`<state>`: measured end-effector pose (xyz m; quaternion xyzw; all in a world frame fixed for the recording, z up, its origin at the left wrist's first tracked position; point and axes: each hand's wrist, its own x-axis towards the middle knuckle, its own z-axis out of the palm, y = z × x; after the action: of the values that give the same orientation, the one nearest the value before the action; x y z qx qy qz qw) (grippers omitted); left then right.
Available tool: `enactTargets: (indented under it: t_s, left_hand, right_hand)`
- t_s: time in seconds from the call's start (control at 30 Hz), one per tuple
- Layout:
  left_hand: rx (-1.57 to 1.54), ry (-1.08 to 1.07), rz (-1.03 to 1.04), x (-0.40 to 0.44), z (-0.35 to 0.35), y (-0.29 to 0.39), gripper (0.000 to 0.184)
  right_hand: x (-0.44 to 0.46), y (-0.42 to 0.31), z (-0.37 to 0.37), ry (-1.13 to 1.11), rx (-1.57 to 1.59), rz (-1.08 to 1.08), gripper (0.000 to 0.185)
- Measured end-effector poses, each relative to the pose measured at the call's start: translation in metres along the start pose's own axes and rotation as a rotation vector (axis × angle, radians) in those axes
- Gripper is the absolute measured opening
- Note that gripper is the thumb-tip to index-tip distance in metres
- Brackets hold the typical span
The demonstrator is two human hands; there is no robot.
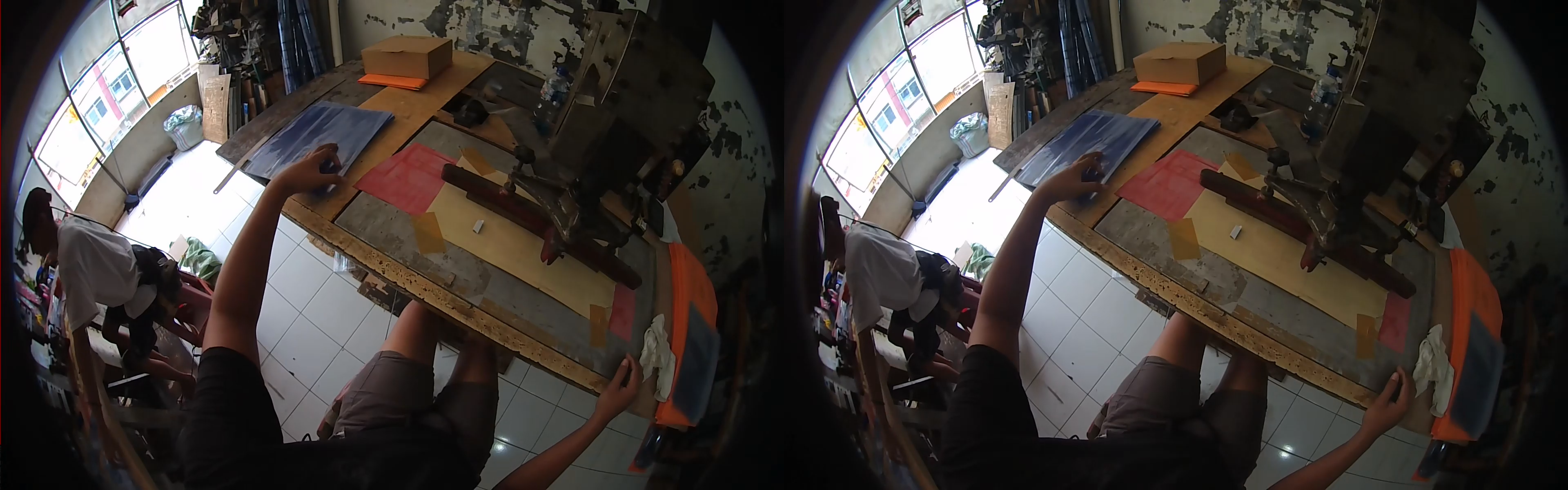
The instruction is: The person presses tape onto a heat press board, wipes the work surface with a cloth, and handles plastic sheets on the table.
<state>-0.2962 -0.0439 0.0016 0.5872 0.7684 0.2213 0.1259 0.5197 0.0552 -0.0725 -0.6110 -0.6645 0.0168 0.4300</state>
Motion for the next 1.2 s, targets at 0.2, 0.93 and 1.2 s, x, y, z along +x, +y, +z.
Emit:
enactTargets:
  t_s: [0.2, 0.93, 1.2]
  left_hand:
    - [0.055, -0.011, -0.017, -0.006, 0.003, -0.004, 0.043]
    - [-0.274, -0.138, 0.06, -0.007, -0.011, -0.009, 0.031]
    - [-0.206, 0.017, -0.091, -0.002, 0.002, 0.007, 0.035]
  right_hand:
    - [0.0, -0.005, 0.001, 0.011, -0.004, 0.011, 0.034]
    - [-0.001, -0.001, 0.002, 0.018, 0.012, 0.004, 0.033]
    - [-0.001, -0.002, 0.001, 0.01, 0.007, 0.017, 0.035]
